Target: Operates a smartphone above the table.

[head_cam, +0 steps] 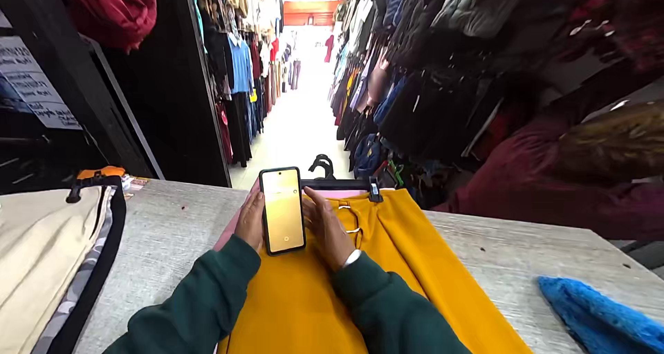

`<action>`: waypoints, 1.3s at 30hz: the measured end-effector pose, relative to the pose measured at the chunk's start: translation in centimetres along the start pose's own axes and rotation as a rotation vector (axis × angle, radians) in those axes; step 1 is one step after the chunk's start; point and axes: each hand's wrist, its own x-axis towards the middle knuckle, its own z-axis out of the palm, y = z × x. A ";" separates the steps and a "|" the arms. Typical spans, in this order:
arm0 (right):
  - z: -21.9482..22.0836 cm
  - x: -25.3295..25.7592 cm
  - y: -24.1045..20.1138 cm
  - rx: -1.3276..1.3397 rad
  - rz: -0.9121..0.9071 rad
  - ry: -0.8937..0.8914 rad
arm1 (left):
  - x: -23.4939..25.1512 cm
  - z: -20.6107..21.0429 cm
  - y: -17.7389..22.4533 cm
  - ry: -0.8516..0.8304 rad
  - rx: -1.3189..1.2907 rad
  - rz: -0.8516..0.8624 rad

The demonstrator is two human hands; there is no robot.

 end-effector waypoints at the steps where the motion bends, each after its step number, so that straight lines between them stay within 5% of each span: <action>1: 0.1 -0.1 0.0 -0.003 -0.009 -0.002 | -0.1 0.0 0.2 0.005 -0.038 -0.039; 33: 0.6 -1.3 0.4 -0.044 -0.009 -0.002 | -0.5 -0.1 0.3 -0.014 -0.177 -0.081; 39: 0.5 -1.0 0.1 0.044 -0.100 0.026 | -0.9 -0.2 0.1 -0.124 -0.138 -0.015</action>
